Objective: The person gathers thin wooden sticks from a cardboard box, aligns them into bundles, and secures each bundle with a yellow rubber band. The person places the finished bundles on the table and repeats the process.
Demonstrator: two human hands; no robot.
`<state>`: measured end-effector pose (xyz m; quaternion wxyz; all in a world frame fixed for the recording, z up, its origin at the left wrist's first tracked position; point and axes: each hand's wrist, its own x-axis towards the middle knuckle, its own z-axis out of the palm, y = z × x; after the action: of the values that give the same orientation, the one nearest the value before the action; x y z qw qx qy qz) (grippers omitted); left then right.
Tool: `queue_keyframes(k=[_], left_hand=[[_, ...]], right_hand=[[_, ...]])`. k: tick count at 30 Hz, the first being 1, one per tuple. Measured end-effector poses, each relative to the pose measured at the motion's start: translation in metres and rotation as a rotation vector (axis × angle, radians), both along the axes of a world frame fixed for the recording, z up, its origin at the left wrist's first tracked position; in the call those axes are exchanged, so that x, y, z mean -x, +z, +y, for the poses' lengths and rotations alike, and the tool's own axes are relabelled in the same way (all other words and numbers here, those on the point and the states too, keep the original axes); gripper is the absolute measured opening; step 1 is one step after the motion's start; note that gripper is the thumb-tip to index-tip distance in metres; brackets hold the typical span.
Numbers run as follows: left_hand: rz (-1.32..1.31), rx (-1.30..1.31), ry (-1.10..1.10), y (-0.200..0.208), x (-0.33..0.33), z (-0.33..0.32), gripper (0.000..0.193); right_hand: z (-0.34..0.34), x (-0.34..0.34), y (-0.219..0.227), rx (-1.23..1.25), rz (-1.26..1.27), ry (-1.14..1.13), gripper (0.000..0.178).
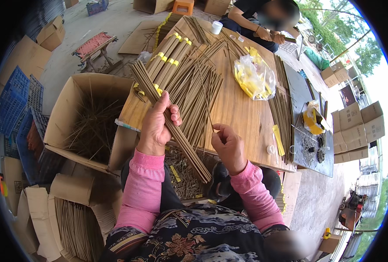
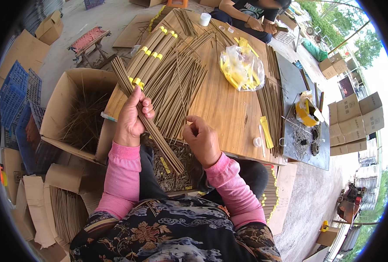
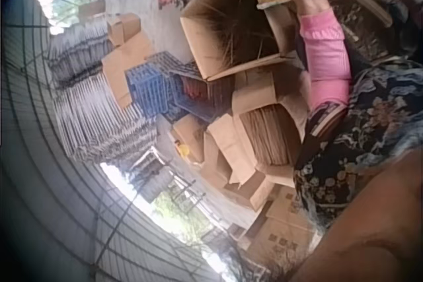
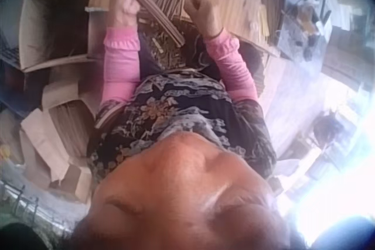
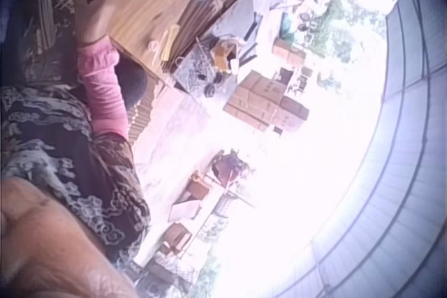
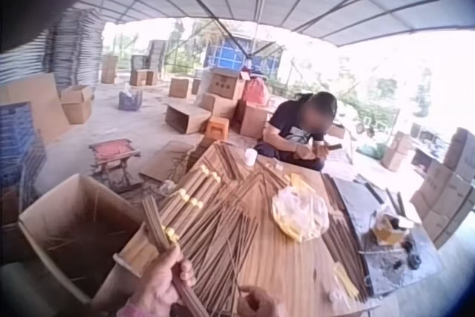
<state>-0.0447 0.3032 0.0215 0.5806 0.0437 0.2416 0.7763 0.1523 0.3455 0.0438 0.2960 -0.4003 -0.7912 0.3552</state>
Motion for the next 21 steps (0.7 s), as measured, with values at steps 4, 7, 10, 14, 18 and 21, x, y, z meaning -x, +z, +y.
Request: queue_keyframes(k=[4, 7, 10, 14, 18, 21], left_hand=[[0.076, 0.079, 0.013, -0.001, -0.004, 0.001, 0.034], [0.052, 0.028, -0.05, 0.003, -0.008, 0.002, 0.032], [0.064, 0.097, -0.014, 0.006, -0.011, 0.001, 0.032], [0.071, 0.072, 0.024, 0.003, -0.009, 0.002, 0.034], [0.05, 0.01, -0.006, -0.003, -0.005, 0.003, 0.034], [0.03, 0.003, 0.001, -0.005, -0.004, 0.004, 0.034]], right_hand=[[-0.02, -0.002, 0.014, -0.341, 0.039, 0.214, 0.024], [-0.024, 0.0, 0.016, -0.448, 0.01, 0.308, 0.027], [-0.026, -0.001, 0.016, -0.438, 0.002, 0.362, 0.027], [-0.029, -0.003, 0.022, -0.465, -0.027, 0.427, 0.028], [-0.03, -0.003, 0.022, -0.485, -0.036, 0.503, 0.03], [-0.032, -0.003, 0.028, -0.495, -0.072, 0.518, 0.03]])
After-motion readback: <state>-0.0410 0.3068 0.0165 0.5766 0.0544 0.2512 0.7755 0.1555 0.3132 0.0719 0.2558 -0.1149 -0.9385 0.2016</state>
